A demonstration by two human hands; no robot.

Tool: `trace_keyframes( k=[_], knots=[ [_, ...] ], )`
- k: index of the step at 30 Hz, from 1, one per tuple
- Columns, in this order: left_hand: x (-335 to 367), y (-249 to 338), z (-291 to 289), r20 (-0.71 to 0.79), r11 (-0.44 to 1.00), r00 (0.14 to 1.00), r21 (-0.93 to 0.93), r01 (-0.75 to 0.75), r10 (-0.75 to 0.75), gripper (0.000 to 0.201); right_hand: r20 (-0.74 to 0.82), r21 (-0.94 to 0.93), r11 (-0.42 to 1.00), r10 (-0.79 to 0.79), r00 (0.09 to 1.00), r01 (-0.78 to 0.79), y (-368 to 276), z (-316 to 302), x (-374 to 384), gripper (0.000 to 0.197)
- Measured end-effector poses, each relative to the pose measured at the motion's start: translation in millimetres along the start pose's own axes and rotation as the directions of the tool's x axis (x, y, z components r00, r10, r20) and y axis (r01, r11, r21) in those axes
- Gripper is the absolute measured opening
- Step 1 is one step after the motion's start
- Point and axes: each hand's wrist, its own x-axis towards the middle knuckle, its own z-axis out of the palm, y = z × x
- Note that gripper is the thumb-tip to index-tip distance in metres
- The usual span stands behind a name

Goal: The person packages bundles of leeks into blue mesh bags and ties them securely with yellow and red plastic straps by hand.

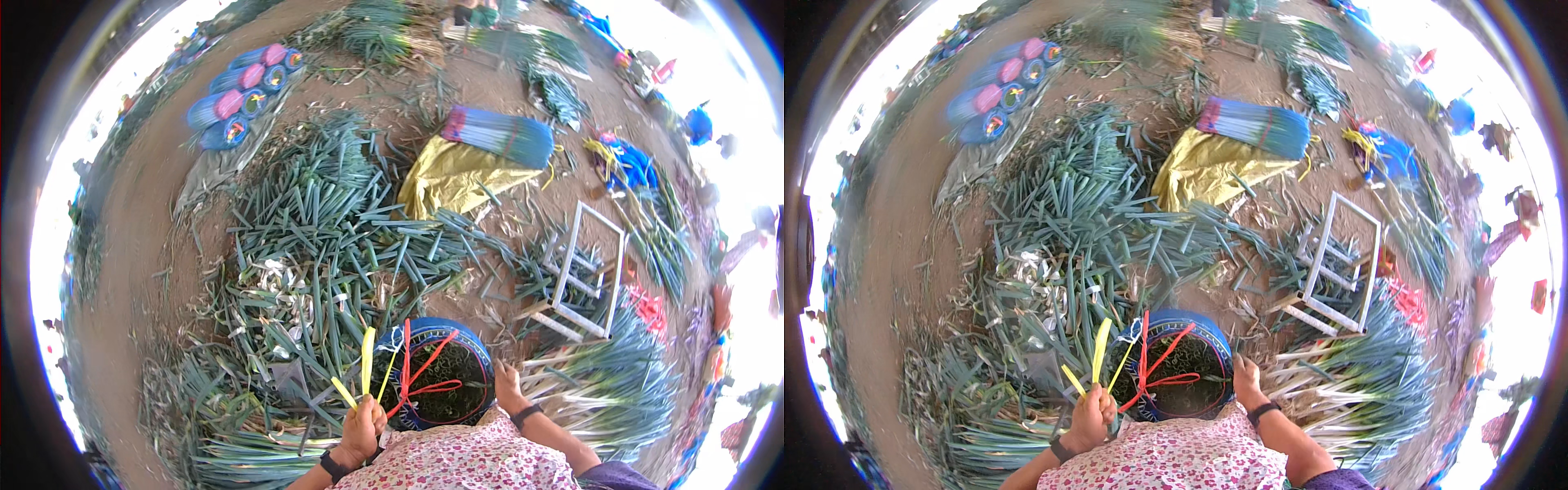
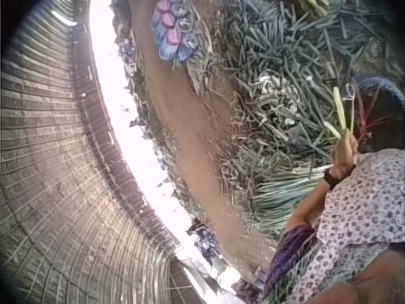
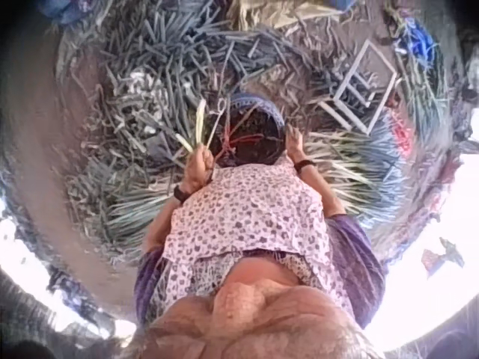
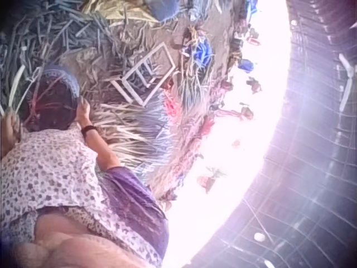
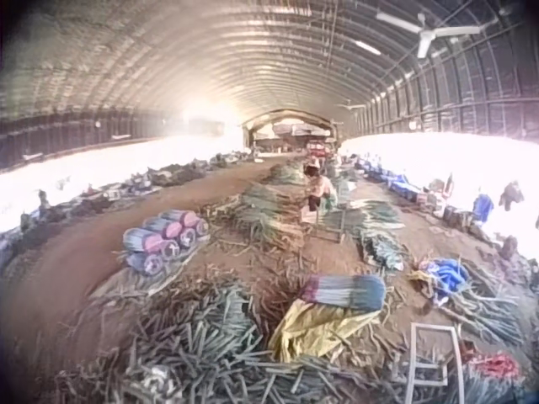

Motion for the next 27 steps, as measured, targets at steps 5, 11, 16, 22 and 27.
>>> trace_keyframes(
  k=[5, 11, 16, 22, 27],
  knots=[
    [-35.8, -17.3, -25.0, 0.043, 0.979, 0.997, 0.189, -0.078, 0.071, 0.040, 0.044, -0.532, 0.807, -0.277, 0.960, 0.257, -16.6, 1.5, -23.6, 0.038],
    [-33.6, -10.2, -25.6, 0.047, 0.984, 0.985, 0.045, -0.171, 0.169, 0.039, 0.270, -0.670, 0.651, -0.232, 0.934, 0.356, -52.4, -11.5, -8.1, 0.025],
    [-23.9, -5.2, -25.4, -0.054, 0.974, 0.973, 0.034, -0.223, 0.225, 0.039, 0.464, -0.516, 0.575, -0.436, 0.771, 0.635, -116.2, 27.4, 24.5, 0.025],
    [-5.1, 12.7, -5.3, -0.220, 0.946, 0.925, -0.029, -0.323, 0.309, 0.038, 0.976, 0.065, 0.284, -0.218, -0.002, 0.957, -180.2, 164.4, 10.1, 0.058],
    [23.4, 22.8, 34.6, -0.427, 0.960, 0.873, -0.035, -0.279, 0.238, 0.036, 0.810, -0.060, 0.667, 0.467, -0.355, 0.742, -155.9, 217.9, -0.5, 0.052]
  ],
)
